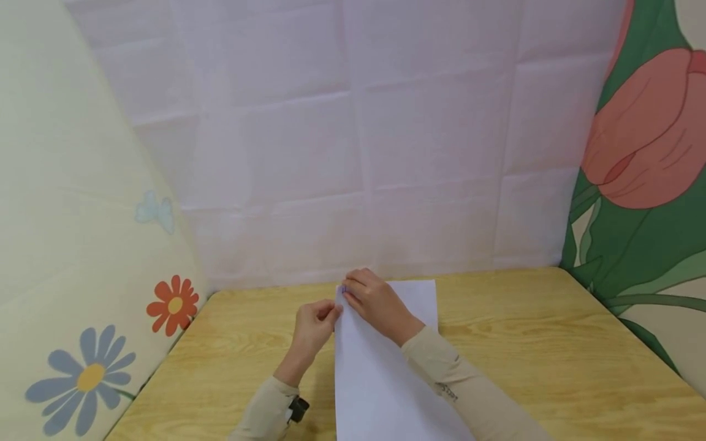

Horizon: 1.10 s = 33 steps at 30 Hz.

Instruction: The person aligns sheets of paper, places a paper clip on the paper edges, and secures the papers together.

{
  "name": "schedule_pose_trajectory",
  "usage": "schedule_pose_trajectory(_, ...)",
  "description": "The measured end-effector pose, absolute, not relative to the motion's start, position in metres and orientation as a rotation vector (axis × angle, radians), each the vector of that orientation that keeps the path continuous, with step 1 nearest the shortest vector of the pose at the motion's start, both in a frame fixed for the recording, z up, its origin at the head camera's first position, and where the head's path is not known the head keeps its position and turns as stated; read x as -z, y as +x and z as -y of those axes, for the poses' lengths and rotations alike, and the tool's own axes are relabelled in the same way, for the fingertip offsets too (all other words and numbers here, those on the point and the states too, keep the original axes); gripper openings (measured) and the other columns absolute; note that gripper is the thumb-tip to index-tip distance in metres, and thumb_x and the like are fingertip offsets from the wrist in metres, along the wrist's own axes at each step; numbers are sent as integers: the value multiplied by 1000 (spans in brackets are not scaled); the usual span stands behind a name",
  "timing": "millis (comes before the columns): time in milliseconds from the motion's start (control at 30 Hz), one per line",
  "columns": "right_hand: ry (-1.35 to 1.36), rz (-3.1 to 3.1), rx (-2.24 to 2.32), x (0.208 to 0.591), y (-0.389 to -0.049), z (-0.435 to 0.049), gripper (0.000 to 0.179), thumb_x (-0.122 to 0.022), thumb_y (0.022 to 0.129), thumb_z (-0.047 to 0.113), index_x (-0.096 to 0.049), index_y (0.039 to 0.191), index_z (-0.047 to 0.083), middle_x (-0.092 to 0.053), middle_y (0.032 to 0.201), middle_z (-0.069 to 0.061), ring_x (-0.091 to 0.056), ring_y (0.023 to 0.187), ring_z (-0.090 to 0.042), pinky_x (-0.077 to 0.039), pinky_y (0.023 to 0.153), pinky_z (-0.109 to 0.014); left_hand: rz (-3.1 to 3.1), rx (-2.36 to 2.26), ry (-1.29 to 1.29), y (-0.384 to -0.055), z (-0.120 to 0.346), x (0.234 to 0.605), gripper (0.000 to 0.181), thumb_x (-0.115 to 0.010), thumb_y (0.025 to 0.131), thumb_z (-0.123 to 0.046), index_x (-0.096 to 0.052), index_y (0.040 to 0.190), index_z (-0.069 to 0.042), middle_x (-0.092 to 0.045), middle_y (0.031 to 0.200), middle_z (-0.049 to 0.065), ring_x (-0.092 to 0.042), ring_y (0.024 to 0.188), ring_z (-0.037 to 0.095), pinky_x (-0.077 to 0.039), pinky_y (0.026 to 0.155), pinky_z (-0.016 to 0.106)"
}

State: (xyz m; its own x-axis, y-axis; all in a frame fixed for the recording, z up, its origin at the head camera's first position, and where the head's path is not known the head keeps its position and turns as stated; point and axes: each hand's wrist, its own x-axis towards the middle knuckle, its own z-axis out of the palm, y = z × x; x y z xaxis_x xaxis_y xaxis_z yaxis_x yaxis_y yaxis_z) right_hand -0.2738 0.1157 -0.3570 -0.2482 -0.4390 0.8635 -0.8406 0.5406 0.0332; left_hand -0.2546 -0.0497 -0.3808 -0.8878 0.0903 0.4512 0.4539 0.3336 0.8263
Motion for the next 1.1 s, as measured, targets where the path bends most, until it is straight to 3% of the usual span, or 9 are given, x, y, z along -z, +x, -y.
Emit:
schedule_pose_trajectory(200,913,1913,-676,361,-273,-128,36,-80,73,-2,-66,107,-3,-60,104,-14,-59,95,-28,-53,78,-36,2292,1655,-418,-253,54,381,9,-64,86,4,-73,84,6,-70,75,14,-58,63,9,-48,55,20)
schedule_pose_trajectory(467,412,1994,-977,361,-266,-166,36,-72,84,2,-60,116,-8,-56,112,-23,-51,107,-40,-41,93,-46,2307,1651,-346,-253,65,384,9,-66,86,3,-73,88,7,-70,78,15,-55,63,9,-46,55,19)
schedule_pose_trajectory(533,286,2131,-1073,362,-260,-180,47,-70,88,12,-52,126,-10,-50,122,-27,-45,115,-43,-36,97,-52,2300,1643,-341,-254,67,384,9,-66,85,3,-73,88,8,-70,77,16,-54,62,8,-45,54,19)
schedule_pose_trajectory(633,119,2397,-1272,365,-250,-201,76,-66,92,34,-30,143,-9,-36,138,-31,-34,127,-46,-32,102,-58,2280,1618,-340,-256,69,383,9,-67,85,3,-73,87,9,-70,77,17,-53,61,7,-45,53,18)
schedule_pose_trajectory(767,30,2646,-1542,376,-242,-220,98,-63,90,49,-8,149,-7,-27,146,-33,-28,133,-48,-33,103,-58,2283,1657,-283,-257,73,381,11,-67,87,0,-73,91,9,-70,81,17,-53,62,8,-45,53,19)
schedule_pose_trajectory(1000,69,2731,-1863,393,-232,-226,85,-57,96,39,-14,144,-15,-28,145,-38,-39,129,-46,-38,101,-54,2277,1779,-204,-257,74,381,15,-65,89,-1,-71,98,9,-70,85,17,-53,65,9,-45,54,19)
schedule_pose_trajectory(1100,93,2712,-1915,399,-229,-222,78,-57,97,37,-23,140,-19,-40,138,-36,-50,121,-40,-44,97,-48,2271,1796,-199,-257,75,380,16,-65,89,-1,-71,99,9,-70,86,17,-53,65,9,-45,54,19)
